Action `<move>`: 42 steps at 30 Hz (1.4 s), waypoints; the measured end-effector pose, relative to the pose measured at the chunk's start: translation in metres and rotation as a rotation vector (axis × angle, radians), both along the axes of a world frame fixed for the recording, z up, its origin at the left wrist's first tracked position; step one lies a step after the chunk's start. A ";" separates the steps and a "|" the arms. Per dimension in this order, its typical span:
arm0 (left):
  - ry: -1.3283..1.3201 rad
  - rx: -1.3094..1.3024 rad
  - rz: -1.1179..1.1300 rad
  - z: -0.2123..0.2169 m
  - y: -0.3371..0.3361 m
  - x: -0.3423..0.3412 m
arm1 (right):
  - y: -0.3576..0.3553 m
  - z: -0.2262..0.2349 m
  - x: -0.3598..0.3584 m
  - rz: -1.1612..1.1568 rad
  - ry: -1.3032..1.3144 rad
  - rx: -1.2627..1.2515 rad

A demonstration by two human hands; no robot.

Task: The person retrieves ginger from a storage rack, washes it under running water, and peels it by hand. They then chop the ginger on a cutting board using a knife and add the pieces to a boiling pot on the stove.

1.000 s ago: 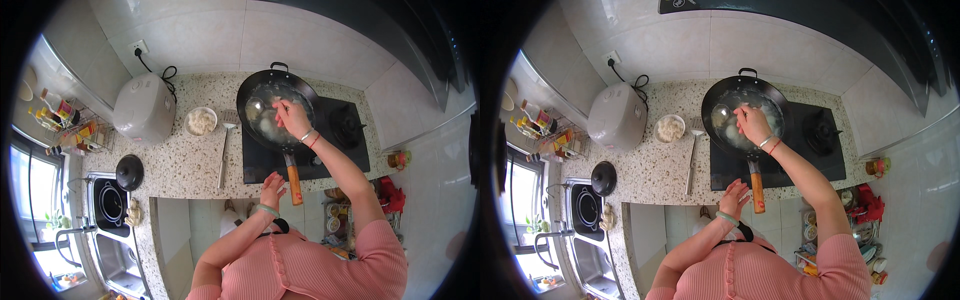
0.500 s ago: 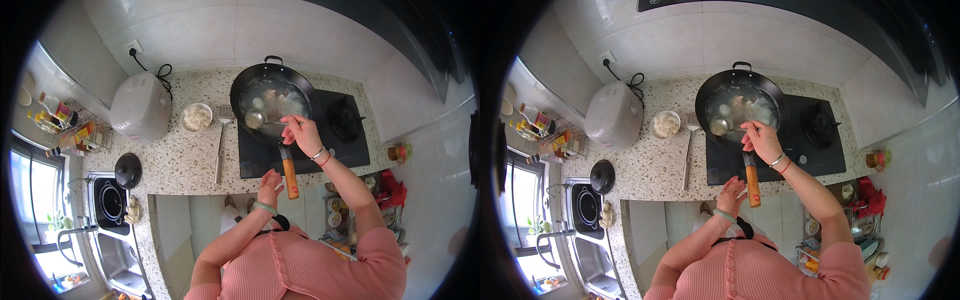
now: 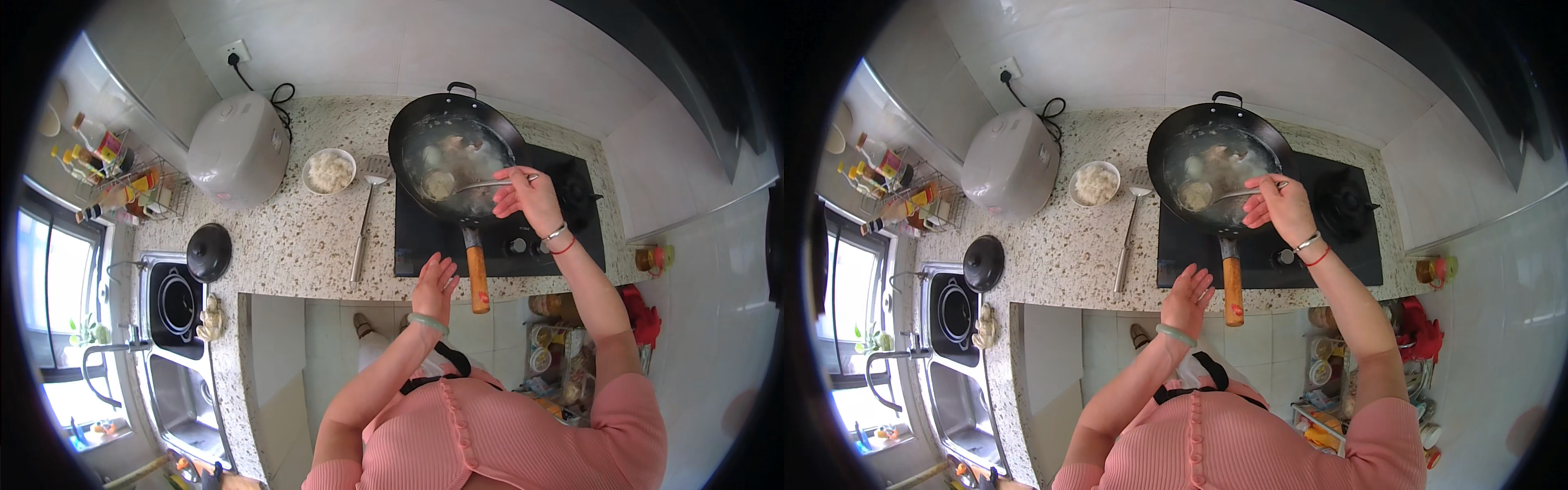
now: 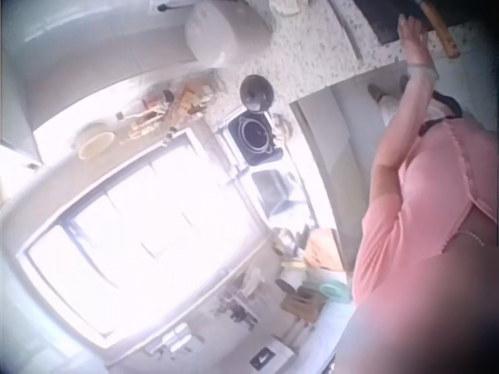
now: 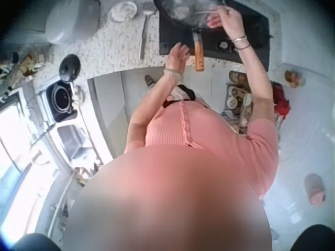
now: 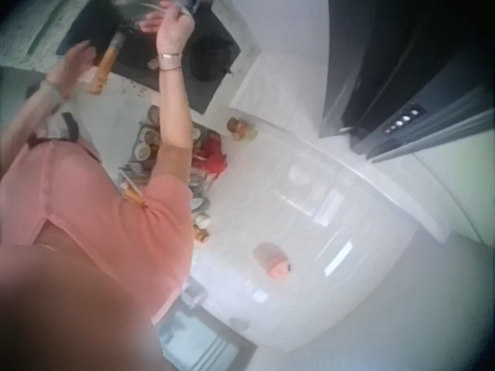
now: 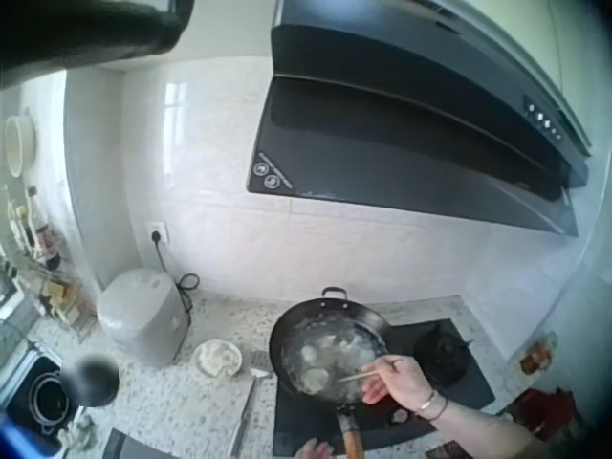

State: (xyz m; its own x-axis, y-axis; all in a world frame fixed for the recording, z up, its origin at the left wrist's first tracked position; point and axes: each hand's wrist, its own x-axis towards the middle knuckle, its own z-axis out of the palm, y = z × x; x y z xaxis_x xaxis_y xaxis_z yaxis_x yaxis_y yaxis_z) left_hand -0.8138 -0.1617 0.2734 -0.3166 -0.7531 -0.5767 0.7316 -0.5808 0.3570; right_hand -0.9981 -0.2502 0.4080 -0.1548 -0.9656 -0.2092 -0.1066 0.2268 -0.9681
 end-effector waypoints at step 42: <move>0.137 0.166 1.278 -0.080 0.281 0.603 | 0.232 -0.286 0.864 1.506 0.504 -0.775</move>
